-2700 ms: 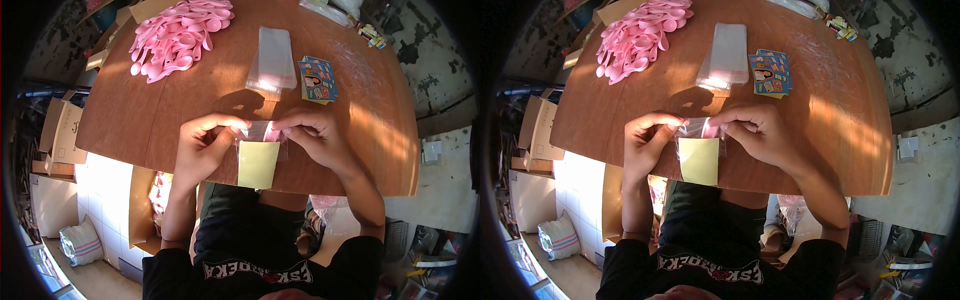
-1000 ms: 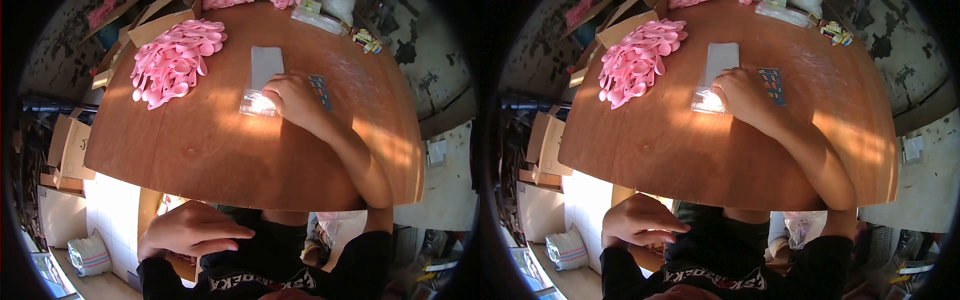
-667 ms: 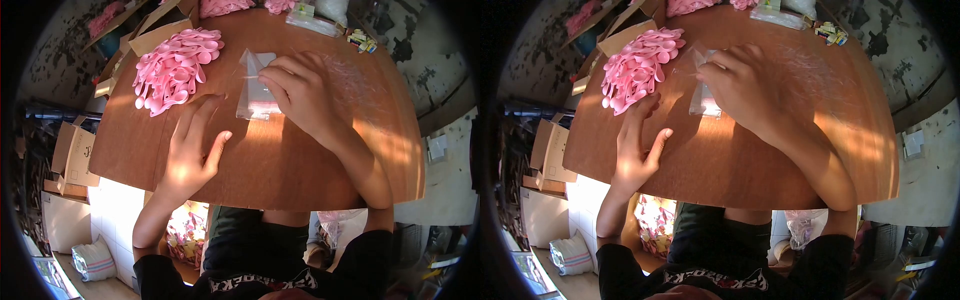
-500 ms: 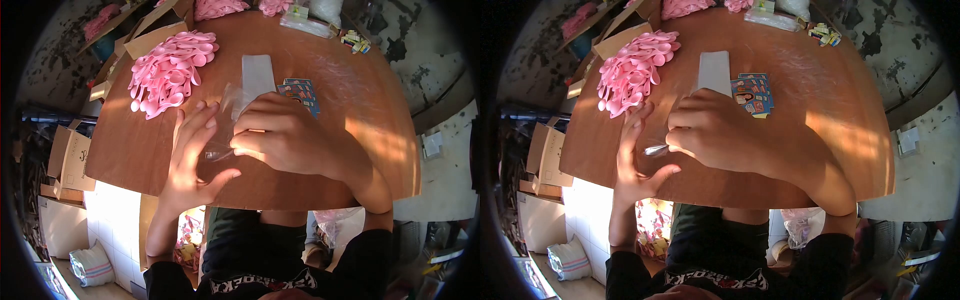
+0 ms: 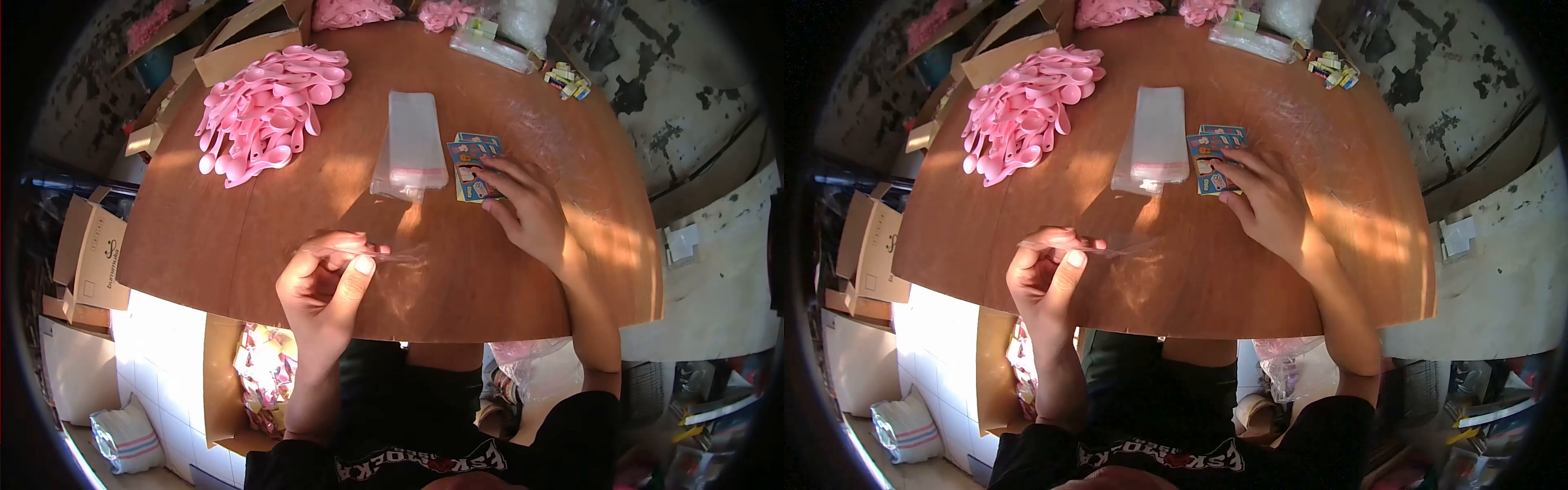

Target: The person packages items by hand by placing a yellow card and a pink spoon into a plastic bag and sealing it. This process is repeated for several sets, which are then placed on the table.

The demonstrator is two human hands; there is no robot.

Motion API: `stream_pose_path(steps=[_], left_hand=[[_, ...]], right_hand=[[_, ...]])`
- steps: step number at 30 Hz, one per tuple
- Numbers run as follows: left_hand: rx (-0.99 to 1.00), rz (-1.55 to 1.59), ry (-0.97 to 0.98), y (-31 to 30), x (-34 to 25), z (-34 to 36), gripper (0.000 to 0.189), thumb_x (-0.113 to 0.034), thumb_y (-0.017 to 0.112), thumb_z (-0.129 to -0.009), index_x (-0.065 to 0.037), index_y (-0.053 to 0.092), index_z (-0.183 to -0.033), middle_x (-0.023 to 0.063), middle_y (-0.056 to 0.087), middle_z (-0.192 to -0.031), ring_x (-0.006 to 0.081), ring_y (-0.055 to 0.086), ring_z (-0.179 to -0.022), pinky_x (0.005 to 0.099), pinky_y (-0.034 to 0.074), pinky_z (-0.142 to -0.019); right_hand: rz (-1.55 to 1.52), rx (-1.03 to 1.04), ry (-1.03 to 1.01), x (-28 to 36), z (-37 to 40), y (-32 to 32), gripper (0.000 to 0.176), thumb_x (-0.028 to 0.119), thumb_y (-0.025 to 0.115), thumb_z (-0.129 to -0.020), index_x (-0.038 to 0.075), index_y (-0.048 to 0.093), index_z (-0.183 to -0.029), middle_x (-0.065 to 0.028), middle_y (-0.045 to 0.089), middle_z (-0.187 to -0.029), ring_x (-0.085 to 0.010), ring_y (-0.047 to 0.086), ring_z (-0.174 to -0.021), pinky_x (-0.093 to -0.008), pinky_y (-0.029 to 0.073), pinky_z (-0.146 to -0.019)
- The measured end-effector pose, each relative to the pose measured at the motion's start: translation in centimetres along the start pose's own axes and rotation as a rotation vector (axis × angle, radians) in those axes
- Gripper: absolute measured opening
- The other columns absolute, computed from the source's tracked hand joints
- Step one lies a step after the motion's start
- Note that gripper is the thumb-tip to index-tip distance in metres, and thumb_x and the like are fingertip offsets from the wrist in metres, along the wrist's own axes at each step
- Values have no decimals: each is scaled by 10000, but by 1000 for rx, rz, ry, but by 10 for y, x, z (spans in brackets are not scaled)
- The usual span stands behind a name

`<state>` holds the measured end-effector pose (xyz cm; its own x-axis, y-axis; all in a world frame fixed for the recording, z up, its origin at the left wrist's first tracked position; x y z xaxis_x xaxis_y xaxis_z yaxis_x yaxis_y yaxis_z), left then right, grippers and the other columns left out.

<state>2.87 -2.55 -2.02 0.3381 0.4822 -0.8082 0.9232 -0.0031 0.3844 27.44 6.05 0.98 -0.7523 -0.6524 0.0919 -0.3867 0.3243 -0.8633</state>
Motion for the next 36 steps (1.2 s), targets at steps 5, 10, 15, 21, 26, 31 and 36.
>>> stream_pose_path(steps=[5,10,15,21,26,31,36], left_hand=[[10,-24,14,7,-14,-6,170,40,647,-879,58,621,-1046,133,661,-956,217,683,-837,330,562,-787],[24,-74,9,9,-27,-7,229,-13,657,-890,73,618,-1098,166,694,-926,197,682,-763,311,569,-711],[-3,-21,-118,10,-23,-5,263,-10,677,-876,75,614,-1117,177,712,-919,171,678,-744,288,564,-703],[-25,-100,-122,4,-17,-8,312,33,695,-850,82,610,-1147,147,723,-879,129,670,-769,254,550,-719],[-24,-164,-255,0,1,-12,342,53,690,-845,98,598,-1171,117,724,-853,89,652,-767,237,539,-722],[63,-243,-286,0,12,-11,347,50,688,-846,76,596,-1179,140,723,-882,134,678,-763,281,582,-736],[236,-274,-314,13,12,-6,384,68,674,-846,73,587,-1219,92,723,-874,97,663,-795,258,556,-764]], right_hand=[[-100,-80,55,-11,6,9,227,104,689,-811,44,691,-1030,-90,671,-1108,-304,599,-975,-437,420,-949],[-275,-157,136,-18,11,10,162,115,704,-804,48,711,-951,-82,686,-1045,-297,617,-927,-428,440,-907],[-98,-167,57,2,6,-4,123,112,729,-771,66,727,-885,-70,679,-983,-277,614,-933,-404,427,-907],[-145,-163,80,-10,9,5,149,114,729,-768,74,726,-912,-66,682,-949,-268,613,-910,-398,412,-909],[-99,-430,208,-1,15,-31,129,102,688,-851,43,713,-963,-82,685,-907,-225,617,-871,-344,435,-859],[-764,-622,262,29,14,-65,161,55,625,-935,-58,656,-1046,-51,674,-913,-77,578,-826,-216,454,-736],[-861,-397,229,51,-1,-46,151,39,644,-917,-54,660,-1035,-76,680,-923,-93,602,-856,-204,463,-754]])
Point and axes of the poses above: each hand's wrist, its own z-axis away from the middle knuckle, its own y-axis out of the palm, x = y × z, the point moved 6 cm from there along -z, towards the middle knuckle
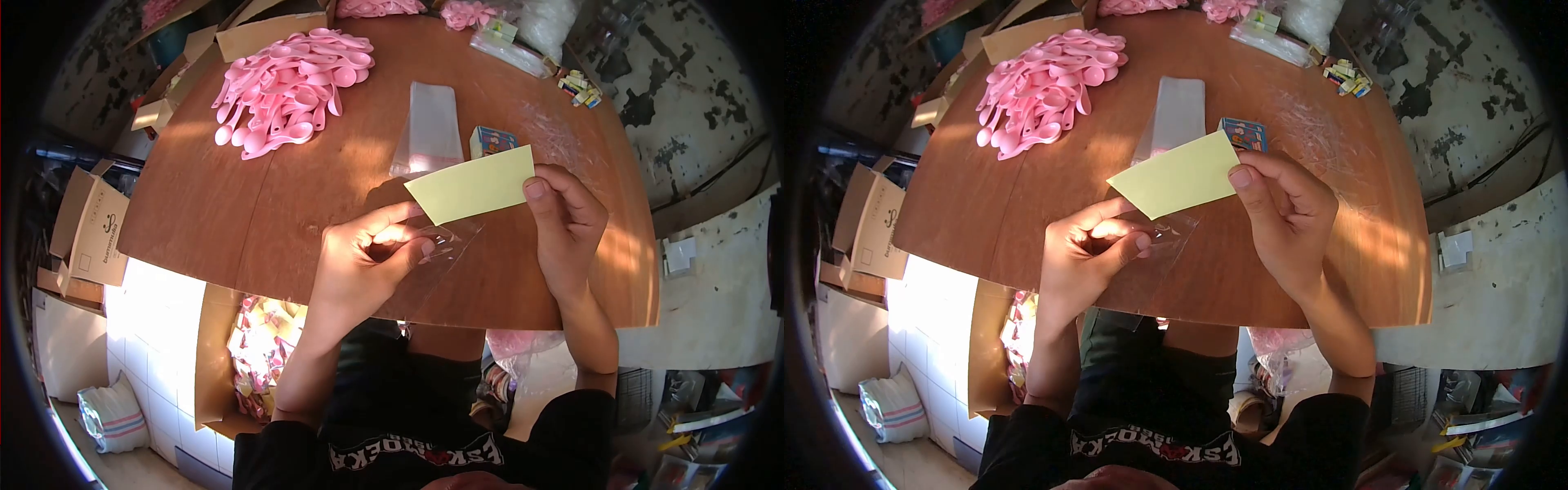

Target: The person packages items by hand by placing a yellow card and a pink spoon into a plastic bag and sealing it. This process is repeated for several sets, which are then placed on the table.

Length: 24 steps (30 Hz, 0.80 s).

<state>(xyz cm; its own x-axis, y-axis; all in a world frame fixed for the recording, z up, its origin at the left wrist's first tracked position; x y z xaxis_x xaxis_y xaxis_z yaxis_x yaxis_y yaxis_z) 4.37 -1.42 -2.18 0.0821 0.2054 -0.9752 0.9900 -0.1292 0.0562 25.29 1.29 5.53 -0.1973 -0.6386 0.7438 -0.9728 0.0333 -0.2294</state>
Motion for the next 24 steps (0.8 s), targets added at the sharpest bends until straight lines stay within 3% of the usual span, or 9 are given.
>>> stream_pose_path(steps=[5,7,10,12,14,15,19,22,24], left_hand=[[-82,88,55,-8,3,3,371,34,679,-859,78,592,-1217,64,719,-864,74,647,-798,219,515,-767],[-2,7,-35,-4,1,3,377,13,685,-864,77,589,-1222,58,720,-877,59,639,-814,211,505,-766],[77,-3,13,6,-2,3,374,3,690,-865,68,593,-1220,48,721,-888,41,628,-827,201,497,-761],[98,-61,-29,9,1,6,356,14,682,-868,66,597,-1210,55,721,-901,46,629,-840,213,510,-758],[55,0,-61,12,2,9,340,26,666,-876,60,600,-1208,61,718,-924,64,639,-850,221,523,-752],[73,1,-14,15,-1,10,334,26,652,-886,43,603,-1216,69,715,-948,84,645,-861,230,539,-737],[51,26,8,20,-1,13,298,-3,655,-892,18,636,-1189,103,713,-971,113,667,-883,249,561,-712],[61,-53,-57,22,-5,16,241,-1,651,-891,29,668,-1129,121,715,-996,136,674,-915,263,559,-758],[13,-69,80,22,-10,17,199,5,643,-891,38,686,-1082,133,718,-1020,154,671,-946,275,546,-819]], right_hand=[[172,268,45,-8,-6,10,150,54,684,-886,-37,668,-1003,-83,701,-909,-92,632,-814,-231,490,-730],[118,235,67,-10,-4,13,137,59,692,-878,-28,672,-982,-77,705,-904,-92,640,-809,-237,495,-730],[110,256,78,-4,-2,17,115,69,702,-866,-10,677,-946,-71,708,-894,-116,657,-814,-259,504,-741],[153,315,80,-3,-1,19,107,74,705,-861,-1,678,-932,-71,708,-889,-139,665,-824,-275,507,-753],[176,509,-86,3,3,31,124,79,713,-844,15,688,-947,-80,699,-903,-199,664,-863,-316,507,-791],[162,570,-8,3,7,33,147,85,717,-835,21,696,-965,-98,676,-993,-248,648,-918,-344,500,-826],[138,734,69,9,17,45,162,66,726,-823,17,699,-975,-157,631,-1093,-271,638,-979,-336,486,-875],[59,757,116,8,16,47,164,67,726,-824,9,691,-973,-161,637,-1087,-272,640,-973,-334,484,-875],[44,829,166,7,15,50,180,82,717,-831,8,688,-993,-149,644,-1059,-261,642,-963,-332,491,-849]])
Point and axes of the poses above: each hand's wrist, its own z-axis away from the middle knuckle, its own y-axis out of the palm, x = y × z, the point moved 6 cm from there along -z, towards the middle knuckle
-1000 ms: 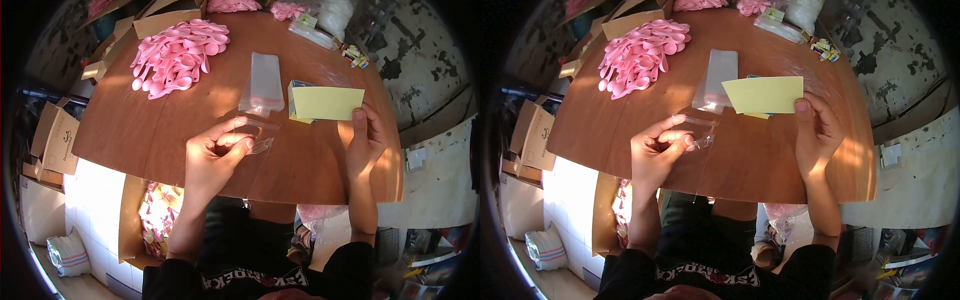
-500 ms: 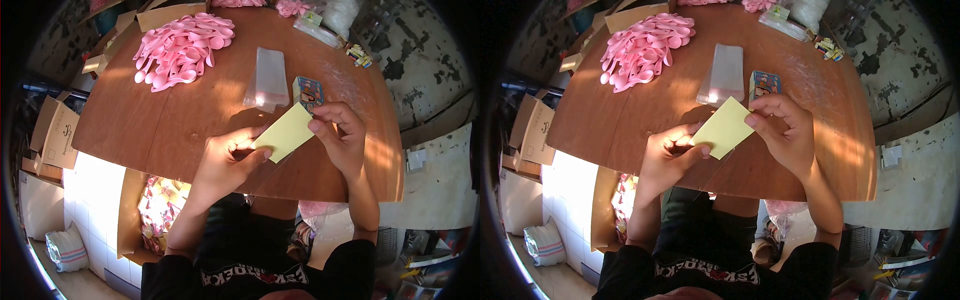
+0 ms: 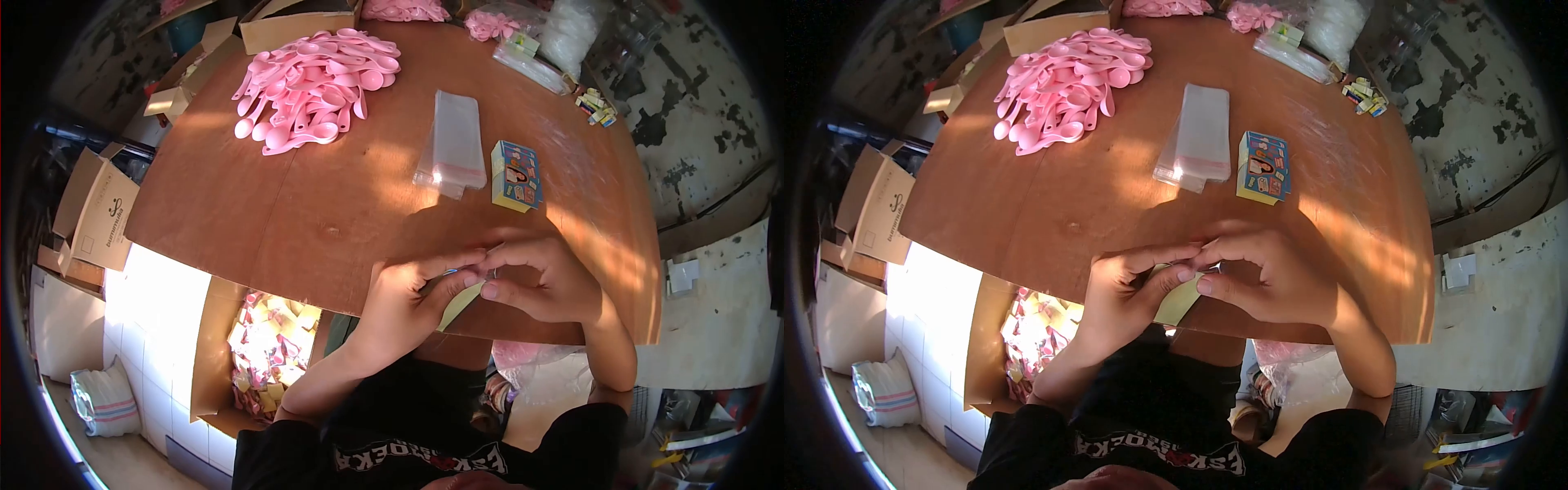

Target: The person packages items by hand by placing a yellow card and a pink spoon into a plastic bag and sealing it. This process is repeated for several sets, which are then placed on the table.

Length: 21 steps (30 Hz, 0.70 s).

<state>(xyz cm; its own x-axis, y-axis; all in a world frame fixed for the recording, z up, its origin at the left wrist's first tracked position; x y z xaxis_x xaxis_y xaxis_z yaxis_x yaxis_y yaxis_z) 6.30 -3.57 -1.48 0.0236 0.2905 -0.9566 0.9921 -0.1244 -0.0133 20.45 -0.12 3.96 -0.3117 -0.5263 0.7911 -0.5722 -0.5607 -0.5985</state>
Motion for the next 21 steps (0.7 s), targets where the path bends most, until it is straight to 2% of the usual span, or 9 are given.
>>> stream_pose_path(steps=[4,8,9,10,14,16,18,20,21], left_hand=[[-34,59,42,-4,2,3,205,11,636,-889,37,684,-1086,166,697,-1092,208,669,-1010,301,525,-886],[-1,13,109,-10,-1,4,237,6,668,-857,35,679,-1092,179,641,-1201,266,633,-1110,337,507,-914],[-5,1,183,-13,3,6,380,-15,690,-851,15,605,-1221,175,611,-1251,263,627,-1120,337,499,-922],[-13,-3,183,-16,-1,7,380,-15,690,-851,15,605,-1221,175,611,-1251,263,627,-1120,337,499,-922],[-18,12,-7,-29,16,14,557,-94,718,-858,-43,462,-1350,178,644,-1182,319,634,-1111,356,537,-825],[-72,64,-55,-36,26,15,504,-79,701,-871,-37,485,-1324,174,666,-1130,295,659,-1071,324,528,-815],[-81,33,-96,-39,29,16,479,-74,687,-882,-40,491,-1318,178,673,-1112,270,669,-1057,308,523,-799],[-96,49,-142,-40,30,16,484,-42,698,-870,-4,502,-1310,134,699,-1066,143,649,-993,294,508,-843],[-96,48,-142,-40,29,15,484,-42,698,-870,-4,502,-1310,134,699,-1066,143,649,-993,294,508,-843]], right_hand=[[-124,155,233,-4,-4,8,180,60,692,-837,-9,686,-1003,-137,672,-925,-247,667,-863,-320,513,-755],[70,250,138,-3,-19,16,164,53,680,-848,-18,693,-996,-122,685,-854,-230,681,-766,-311,522,-692],[77,211,128,-2,-24,17,152,57,672,-860,-19,697,-990,-109,688,-828,-216,684,-746,-305,528,-681],[86,170,119,-1,-28,16,143,61,664,-871,-19,702,-983,-97,691,-802,-202,687,-726,-299,535,-671],[-88,261,49,-9,-64,6,159,63,648,-894,-17,695,-1023,-68,697,-835,-151,682,-749,-268,541,-685],[-373,155,82,-24,-92,-7,192,53,625,-912,-18,673,-1083,-66,693,-858,-118,667,-754,-246,540,-700],[-346,-31,178,-54,-128,-14,226,67,616,-923,-18,650,-1129,-69,686,-886,-95,648,-797,-239,530,-723],[-213,-178,94,-85,-168,-16,235,88,619,-920,-6,651,-1134,-64,687,-888,-104,641,-836,-255,525,-747],[-111,-235,69,-98,-187,-16,244,126,634,-919,5,649,-1130,-54,686,-902,-95,634,-846,-249,511,-740]])
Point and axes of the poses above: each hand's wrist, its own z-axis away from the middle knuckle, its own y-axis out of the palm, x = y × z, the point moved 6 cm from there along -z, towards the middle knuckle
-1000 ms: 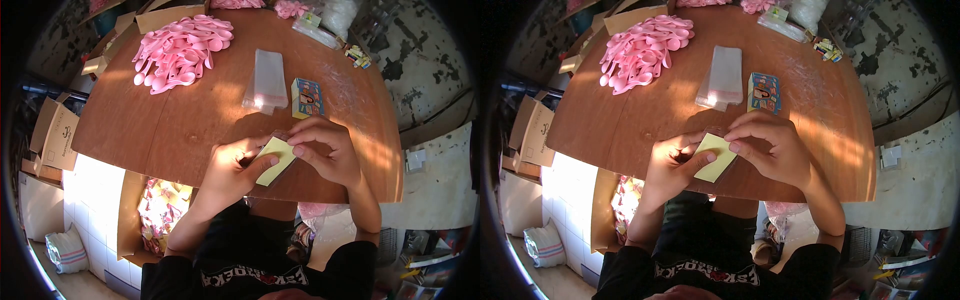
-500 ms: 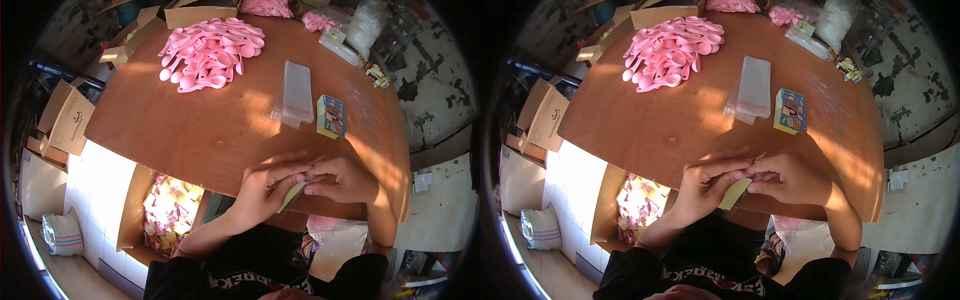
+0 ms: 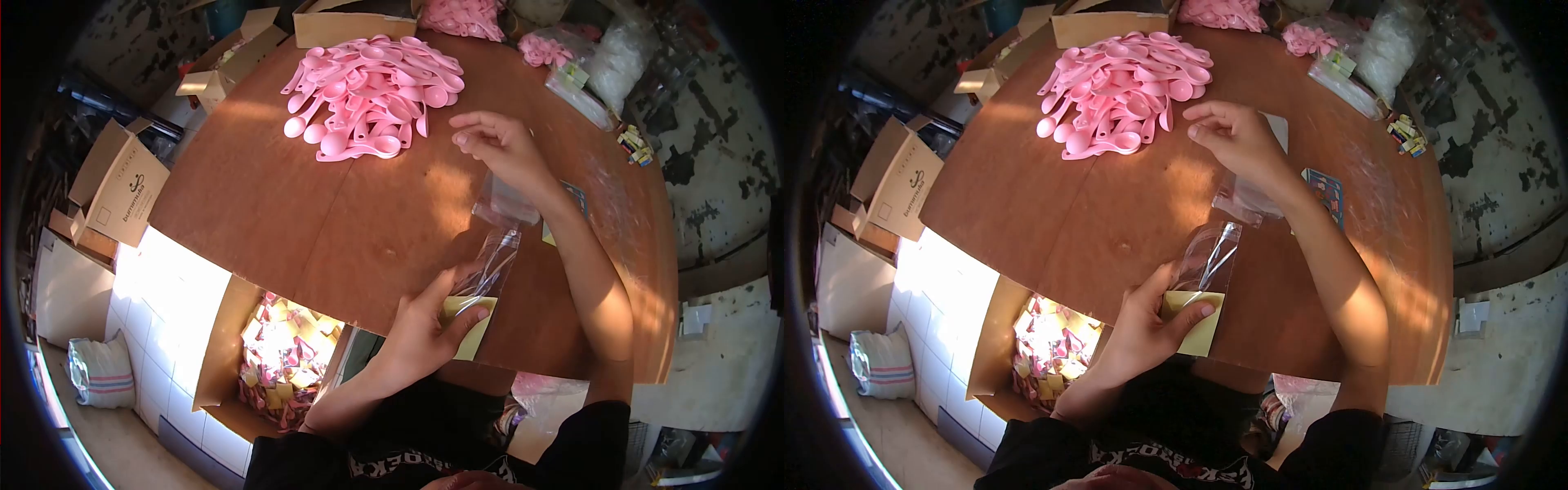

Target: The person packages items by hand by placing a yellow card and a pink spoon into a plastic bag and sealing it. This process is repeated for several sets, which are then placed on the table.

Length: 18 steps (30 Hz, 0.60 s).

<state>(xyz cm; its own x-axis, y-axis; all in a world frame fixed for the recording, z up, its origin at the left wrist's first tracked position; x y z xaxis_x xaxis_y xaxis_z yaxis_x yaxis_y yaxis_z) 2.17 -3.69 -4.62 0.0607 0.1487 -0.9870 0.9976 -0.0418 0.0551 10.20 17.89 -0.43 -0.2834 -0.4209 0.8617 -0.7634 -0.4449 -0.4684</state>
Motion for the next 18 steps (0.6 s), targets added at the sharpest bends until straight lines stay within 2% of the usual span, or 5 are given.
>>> stream_pose_path(steps=[4,8,11,14,18], left_hand=[[-12,-57,5,-1,0,-1,475,-63,714,-857,-7,526,-1290,156,699,-1054,176,664,-1012,305,509,-844],[-28,-69,26,-4,-1,-2,459,-77,720,-853,-15,548,-1274,171,699,-1043,207,677,-1012,314,512,-840],[-25,-39,18,-4,-1,-3,442,-83,721,-853,-22,562,-1262,173,699,-1033,211,683,-998,315,515,-832],[-13,-44,26,-5,2,-3,439,-85,722,-853,-19,565,-1257,170,700,-1024,213,688,-982,314,517,-823],[-17,-53,71,-5,4,-3,446,-70,723,-849,3,555,-1256,170,701,-1018,203,691,-965,304,519,-810]], right_hand=[[167,-195,24,-30,-59,12,258,165,708,-852,8,679,-1055,-67,702,-908,-141,646,-810,-293,521,-732],[240,-209,171,-41,-82,21,278,198,743,-814,-1,686,-1000,-78,706,-875,-154,657,-764,-290,519,-664],[140,-189,232,-40,-82,25,285,192,744,-794,-3,680,-992,-76,704,-832,-164,668,-740,-296,531,-619],[22,-131,423,-43,-71,22,253,199,722,-821,47,650,-1009,-75,680,-909,-142,653,-740,-275,534,-618],[-195,-36,503,-39,-44,14,265,175,672,-838,55,628,-1070,-77,666,-958,-149,647,-829,-285,541,-681]])
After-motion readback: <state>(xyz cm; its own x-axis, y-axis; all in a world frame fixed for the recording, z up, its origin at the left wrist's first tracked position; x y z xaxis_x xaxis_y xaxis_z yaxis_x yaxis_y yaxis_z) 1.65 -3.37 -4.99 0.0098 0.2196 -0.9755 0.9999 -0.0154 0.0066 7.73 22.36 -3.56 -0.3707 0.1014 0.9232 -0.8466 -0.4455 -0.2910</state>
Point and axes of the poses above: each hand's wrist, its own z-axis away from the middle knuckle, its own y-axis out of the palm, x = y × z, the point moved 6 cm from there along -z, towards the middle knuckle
